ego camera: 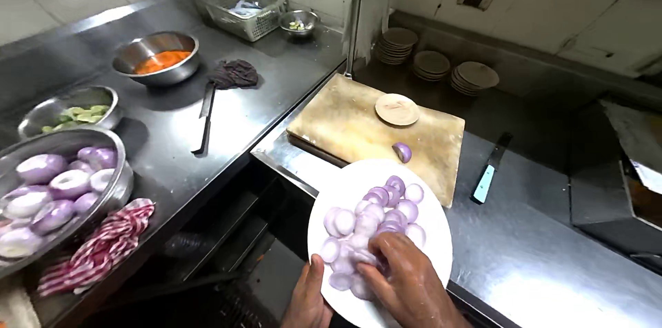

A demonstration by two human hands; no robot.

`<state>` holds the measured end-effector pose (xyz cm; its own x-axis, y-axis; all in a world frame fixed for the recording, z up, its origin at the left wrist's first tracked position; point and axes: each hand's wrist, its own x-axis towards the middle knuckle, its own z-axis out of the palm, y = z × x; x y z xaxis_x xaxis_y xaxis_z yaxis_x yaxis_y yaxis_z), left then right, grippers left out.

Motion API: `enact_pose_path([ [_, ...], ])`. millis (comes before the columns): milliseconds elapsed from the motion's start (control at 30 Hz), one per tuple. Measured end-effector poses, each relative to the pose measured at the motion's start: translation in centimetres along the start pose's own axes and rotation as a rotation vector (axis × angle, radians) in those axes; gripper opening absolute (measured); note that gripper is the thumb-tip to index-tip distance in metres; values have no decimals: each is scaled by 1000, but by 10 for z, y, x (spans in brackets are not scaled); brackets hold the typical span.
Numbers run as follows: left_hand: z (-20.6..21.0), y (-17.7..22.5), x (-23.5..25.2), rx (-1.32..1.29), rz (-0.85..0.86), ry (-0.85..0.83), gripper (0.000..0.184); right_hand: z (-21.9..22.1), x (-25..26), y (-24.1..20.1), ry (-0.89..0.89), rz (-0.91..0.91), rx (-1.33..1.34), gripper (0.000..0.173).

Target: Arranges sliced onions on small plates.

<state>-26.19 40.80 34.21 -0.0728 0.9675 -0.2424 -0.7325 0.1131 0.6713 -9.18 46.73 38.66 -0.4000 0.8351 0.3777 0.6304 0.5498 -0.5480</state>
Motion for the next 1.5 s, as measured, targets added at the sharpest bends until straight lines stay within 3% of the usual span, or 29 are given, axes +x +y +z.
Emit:
enact_pose_path([
  [167, -10, 17, 7, -51, -47, 27, 76, -59, -7, 43, 95, 311, 205, 39],
  [267, -10, 15, 10, -41, -39, 60, 80, -81, -10, 67, -24, 459, 210, 48],
  [367, -4, 13, 11, -43, -11, 67, 77, -77, -2, 64, -231, 405, 105, 46],
  [567, 6, 0, 12, 3, 47, 40, 74, -78, 20, 66, -471, 515, -83, 52],
  [833, 26, -23, 17, 19, 77, 42, 70, -81, 8, 101, -300, 328, 28, 35],
  [1000, 41, -32, 13, 64, 90, 77, 72, -103, 27, 128, -317, 383, 142, 51],
  [1167, 48, -36, 10, 78, 97, 54, 67, -108, 42, 138, -559, 406, 108, 66],
  [1500, 30, -13, 47, 60, 43, 9, 66, -83, 53, 130, -402, 389, 63, 43],
])
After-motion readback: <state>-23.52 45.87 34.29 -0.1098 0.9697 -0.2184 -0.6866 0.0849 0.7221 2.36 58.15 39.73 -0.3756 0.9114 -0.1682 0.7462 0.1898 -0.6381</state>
